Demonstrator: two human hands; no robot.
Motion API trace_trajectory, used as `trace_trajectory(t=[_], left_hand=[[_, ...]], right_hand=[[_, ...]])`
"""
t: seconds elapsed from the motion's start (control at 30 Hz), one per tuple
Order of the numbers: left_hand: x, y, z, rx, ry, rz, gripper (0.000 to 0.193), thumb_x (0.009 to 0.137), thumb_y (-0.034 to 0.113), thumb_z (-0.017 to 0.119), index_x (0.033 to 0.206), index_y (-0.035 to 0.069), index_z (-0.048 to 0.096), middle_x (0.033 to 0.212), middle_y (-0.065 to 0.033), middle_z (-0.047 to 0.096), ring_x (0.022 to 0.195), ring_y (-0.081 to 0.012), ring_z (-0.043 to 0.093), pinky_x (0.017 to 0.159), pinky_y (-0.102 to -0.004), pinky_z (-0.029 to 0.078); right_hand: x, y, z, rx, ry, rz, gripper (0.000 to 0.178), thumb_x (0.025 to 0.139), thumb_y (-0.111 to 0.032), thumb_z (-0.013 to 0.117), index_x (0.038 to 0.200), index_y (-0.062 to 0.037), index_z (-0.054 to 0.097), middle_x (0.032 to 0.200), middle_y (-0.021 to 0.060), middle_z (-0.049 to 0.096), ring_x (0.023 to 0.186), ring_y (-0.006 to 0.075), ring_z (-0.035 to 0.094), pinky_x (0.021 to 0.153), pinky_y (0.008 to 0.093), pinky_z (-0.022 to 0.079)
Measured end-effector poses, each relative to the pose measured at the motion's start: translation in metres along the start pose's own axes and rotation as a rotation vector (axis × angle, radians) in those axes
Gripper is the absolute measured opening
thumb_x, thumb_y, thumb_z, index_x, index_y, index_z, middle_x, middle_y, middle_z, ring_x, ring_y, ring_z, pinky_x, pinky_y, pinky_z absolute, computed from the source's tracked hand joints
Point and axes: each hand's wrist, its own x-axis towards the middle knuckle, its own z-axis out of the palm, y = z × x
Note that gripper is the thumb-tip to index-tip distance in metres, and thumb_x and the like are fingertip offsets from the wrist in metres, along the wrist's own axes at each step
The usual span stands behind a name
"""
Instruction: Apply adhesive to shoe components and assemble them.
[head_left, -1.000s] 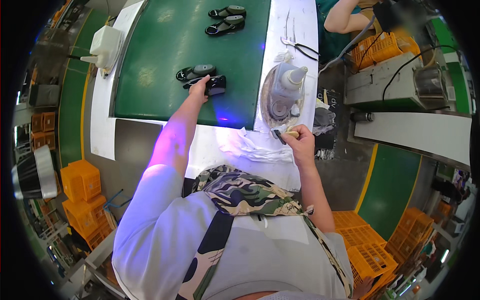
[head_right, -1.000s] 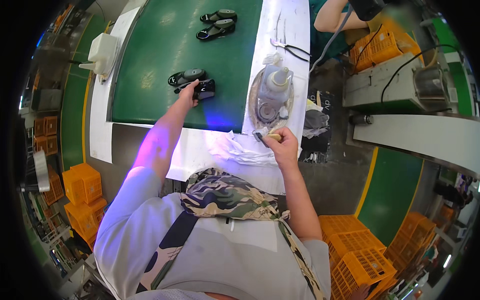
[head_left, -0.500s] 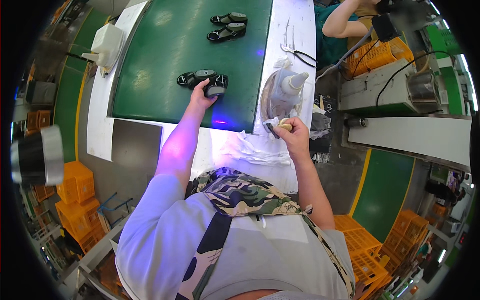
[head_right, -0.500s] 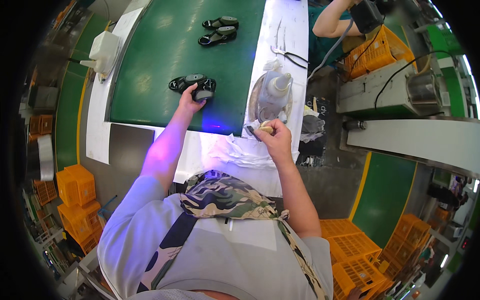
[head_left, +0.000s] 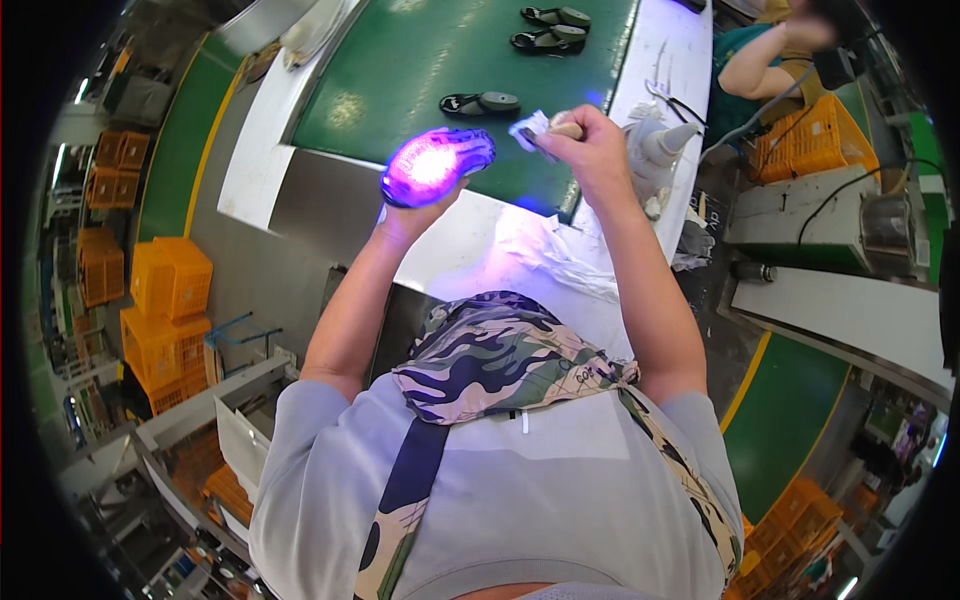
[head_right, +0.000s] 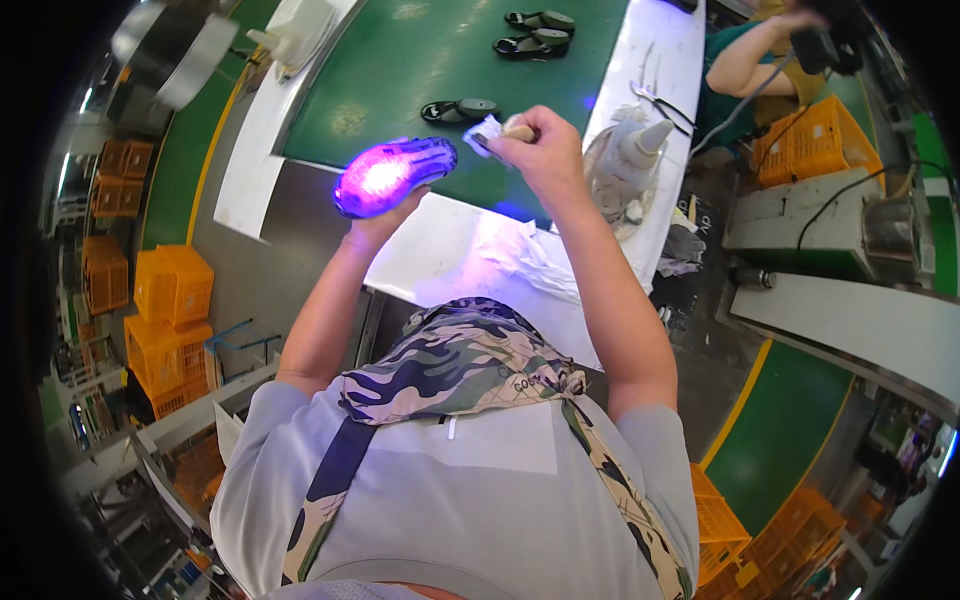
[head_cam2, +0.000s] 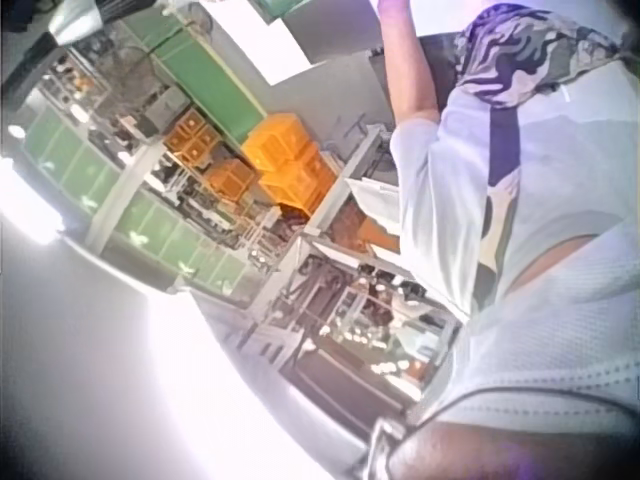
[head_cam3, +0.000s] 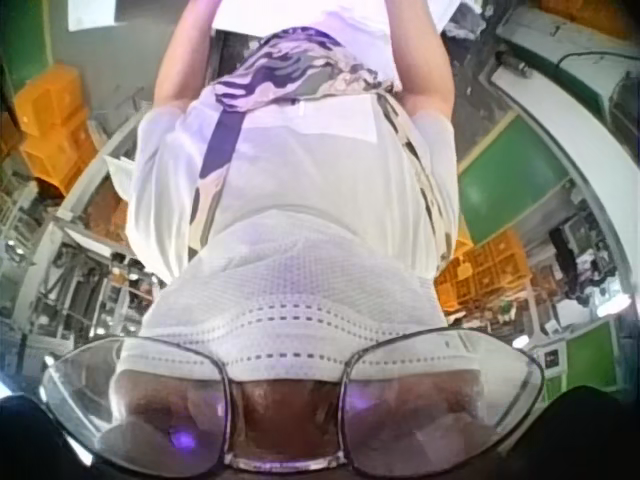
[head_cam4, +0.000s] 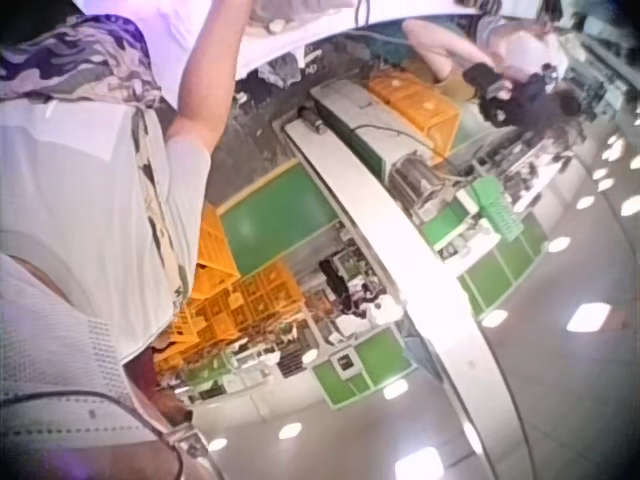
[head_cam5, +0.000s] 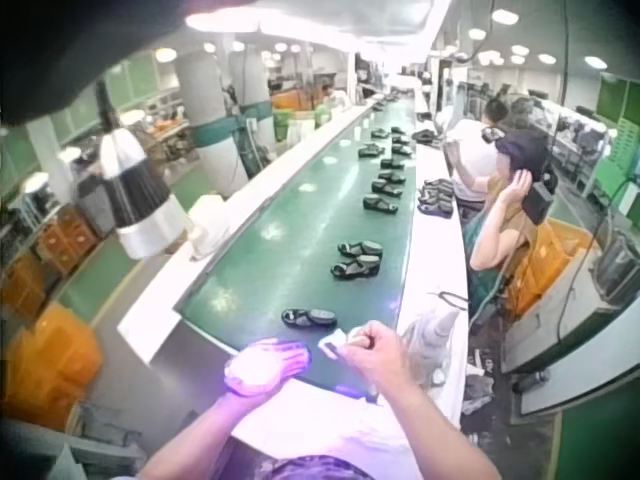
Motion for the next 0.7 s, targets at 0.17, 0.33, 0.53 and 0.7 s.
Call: trace_trajectory(t=[0.17,0.33,0.53,0.7], left_hand=[[-0.069,-0.003,-0.026,-0.441,0.384,-0.244,0.045,0.080,0.005,0.076,0.121,-0.002,0.059,0.118,-0.0241,0.064,0.115,-0.0298,0.062,0.098,-0.0378,0.052],[-0.078,0.021,-0.079,0.017,0.411,-0.098,0.045,0.075,0.006,0.080,0.115,-0.001,0.061,0.115,-0.0228,0.067,0.101,-0.0323,0.069,0.090,-0.0380,0.055],[-0.104,0.026,-0.101,0.115,0.381,-0.127,0.050,0.072,0.011,0.077,0.117,-0.002,0.059,0.120,-0.0225,0.065,0.101,-0.0355,0.068,0.089,-0.0406,0.053],[-0.121,0.028,-0.108,0.105,0.310,-0.225,0.052,0.073,0.009,0.079,0.120,-0.001,0.060,0.123,-0.0232,0.064,0.105,-0.0342,0.068,0.091,-0.0385,0.054]], right_hand=[[0.010,0.005,0.068,-0.087,-0.200,-0.097,0.018,0.078,0.002,0.075,0.083,-0.0016,0.058,0.079,0.0031,0.061,0.067,0.0086,0.057,0.059,0.0241,0.047],[0.010,0.027,0.113,-0.061,-0.218,-0.172,0.027,0.069,-0.010,0.084,0.074,-0.0042,0.058,0.073,-0.0005,0.061,0.064,0.0073,0.053,0.058,0.0243,0.045],[-0.014,0.017,0.146,0.291,-0.477,0.016,0.026,0.074,-0.002,0.077,0.077,-0.0059,0.052,0.075,0.0019,0.058,0.066,0.0100,0.054,0.062,0.0261,0.047],[-0.034,-0.007,0.164,0.327,-0.505,0.156,0.030,0.070,0.001,0.079,0.076,-0.0062,0.050,0.071,0.0026,0.057,0.063,0.0108,0.054,0.056,0.0272,0.047]])
